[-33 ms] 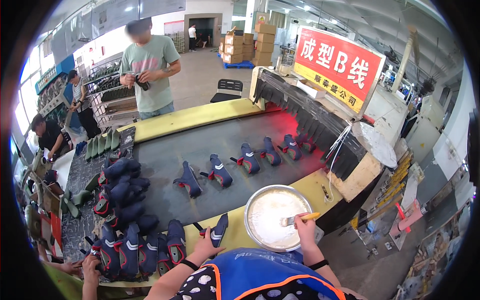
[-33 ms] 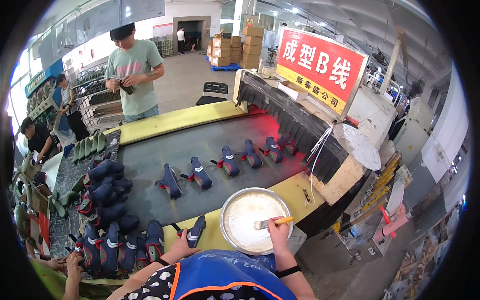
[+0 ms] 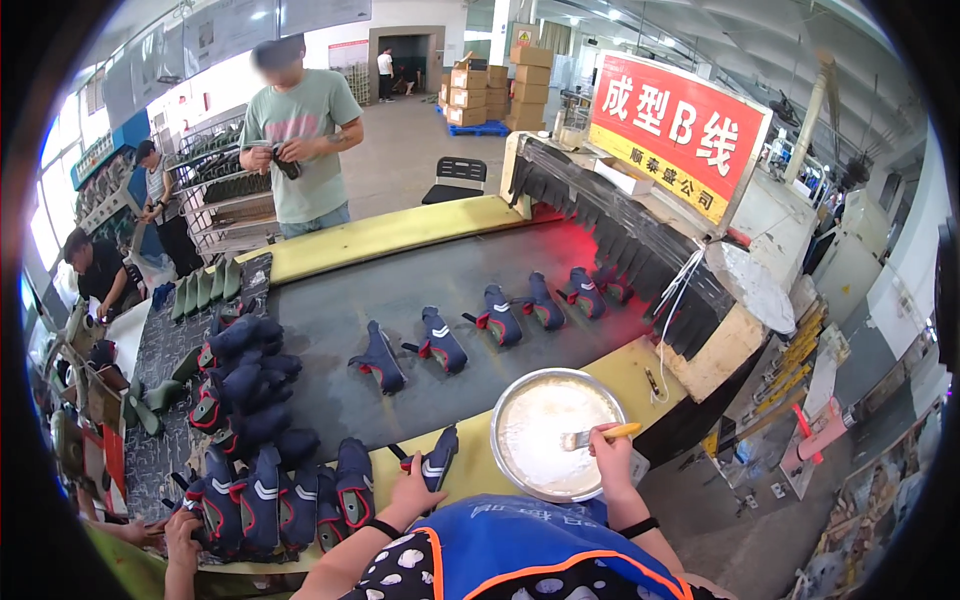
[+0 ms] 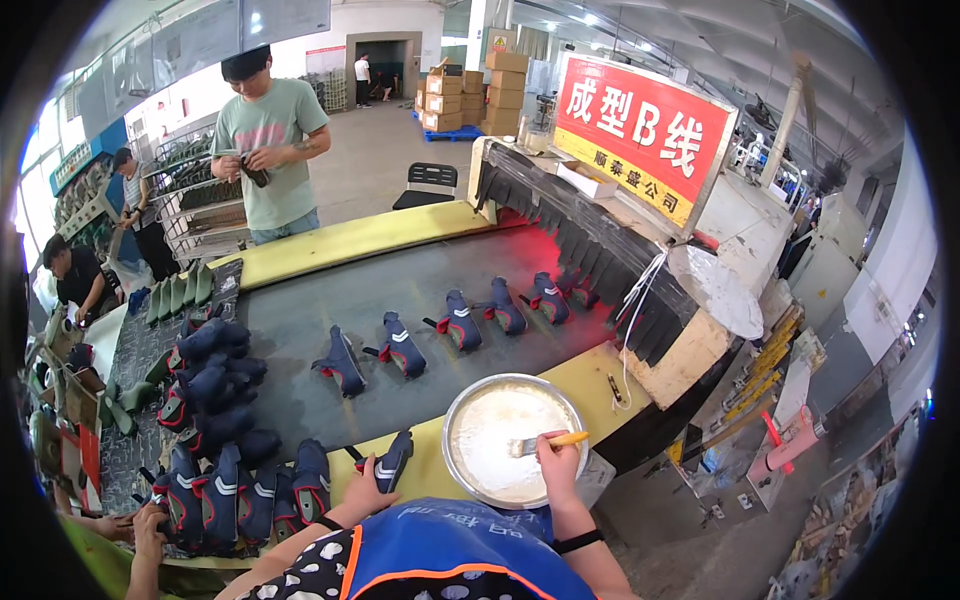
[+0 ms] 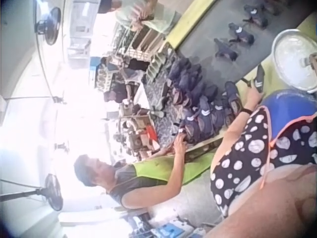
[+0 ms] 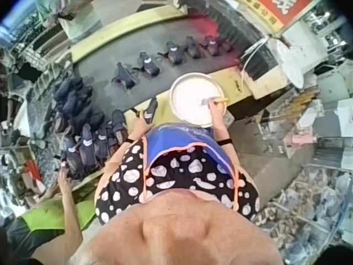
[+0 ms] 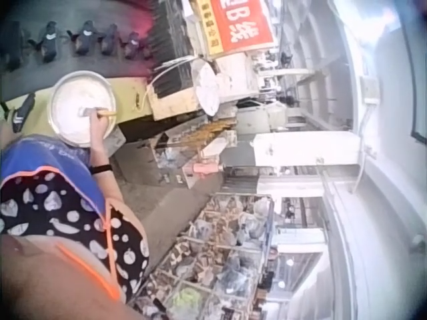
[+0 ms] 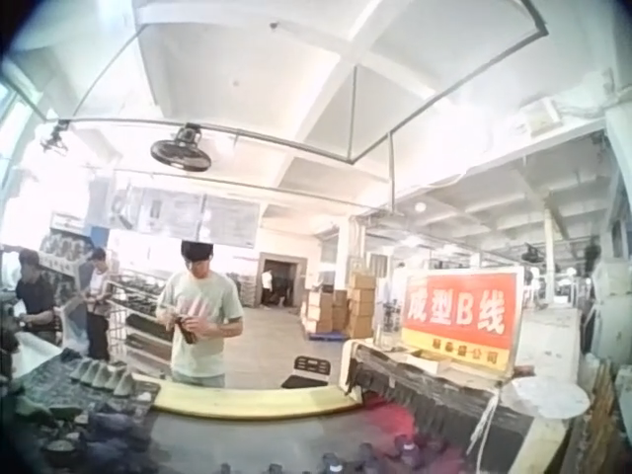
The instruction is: Applying glue to the bottom of shoe soles using a handheld brush.
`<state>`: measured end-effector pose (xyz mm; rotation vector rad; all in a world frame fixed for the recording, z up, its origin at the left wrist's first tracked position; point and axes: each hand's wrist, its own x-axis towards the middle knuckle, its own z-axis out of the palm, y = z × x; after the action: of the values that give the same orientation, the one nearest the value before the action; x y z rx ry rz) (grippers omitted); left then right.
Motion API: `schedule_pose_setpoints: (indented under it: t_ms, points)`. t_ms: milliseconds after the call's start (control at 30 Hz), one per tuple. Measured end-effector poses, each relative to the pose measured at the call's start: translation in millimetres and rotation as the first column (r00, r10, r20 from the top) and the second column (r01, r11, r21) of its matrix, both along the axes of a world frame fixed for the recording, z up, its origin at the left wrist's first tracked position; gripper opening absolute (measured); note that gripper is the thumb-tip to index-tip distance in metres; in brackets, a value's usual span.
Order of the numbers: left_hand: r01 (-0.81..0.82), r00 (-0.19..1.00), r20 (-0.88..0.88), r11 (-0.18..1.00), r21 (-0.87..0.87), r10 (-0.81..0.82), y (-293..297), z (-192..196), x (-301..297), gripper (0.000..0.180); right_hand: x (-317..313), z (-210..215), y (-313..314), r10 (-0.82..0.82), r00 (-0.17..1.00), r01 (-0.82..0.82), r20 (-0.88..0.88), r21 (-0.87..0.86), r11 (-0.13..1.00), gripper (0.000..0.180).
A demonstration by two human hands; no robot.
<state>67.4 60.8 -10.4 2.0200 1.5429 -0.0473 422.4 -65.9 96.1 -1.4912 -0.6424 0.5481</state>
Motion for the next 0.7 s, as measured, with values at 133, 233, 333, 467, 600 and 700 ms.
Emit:
schedule_pose_setpoints:
  t_ms: [133, 233, 333, 467, 600, 700]
  points:
    - [-0.081, 0.979, 0.193, 0.995, 0.049, 0.070, -1, -10, -1, 0.109, -6, 8, 6, 0.023, 0.998, -0.022, -0.057, 0.011, 1.000, 0.014]
    - [-0.032, 0.979, 0.201, 0.999, 0.008, 0.030, 2, -10, -9, 0.106, -13, 16, 8, 0.000, 0.999, 0.000, -0.046, 0.005, 1.000, 0.017]
    - [-0.008, 0.983, 0.181, 0.999, 0.046, 0.000, 3, -5, -5, 0.105, -8, 17, 14, 0.005, 0.999, -0.005, -0.034, -0.010, 1.000, 0.014]
    - [0.017, 0.999, 0.036, 0.999, 0.046, -0.019, -5, 6, -3, 0.105, -11, 10, 11, 0.002, 0.999, -0.003, -0.046, -0.004, 1.000, 0.012]
    - [-0.008, 0.998, 0.068, 0.998, 0.070, 0.004, -7, 8, -5, 0.104, -12, 4, 13, 0.001, 0.999, 0.000, -0.040, 0.023, 1.000, 0.011]
    - [-0.011, 0.998, 0.059, 0.999, 0.047, 0.009, -7, 12, -4, 0.103, -11, -1, 14, -0.012, 1.000, 0.012, 0.000, 0.054, 0.998, 0.011]
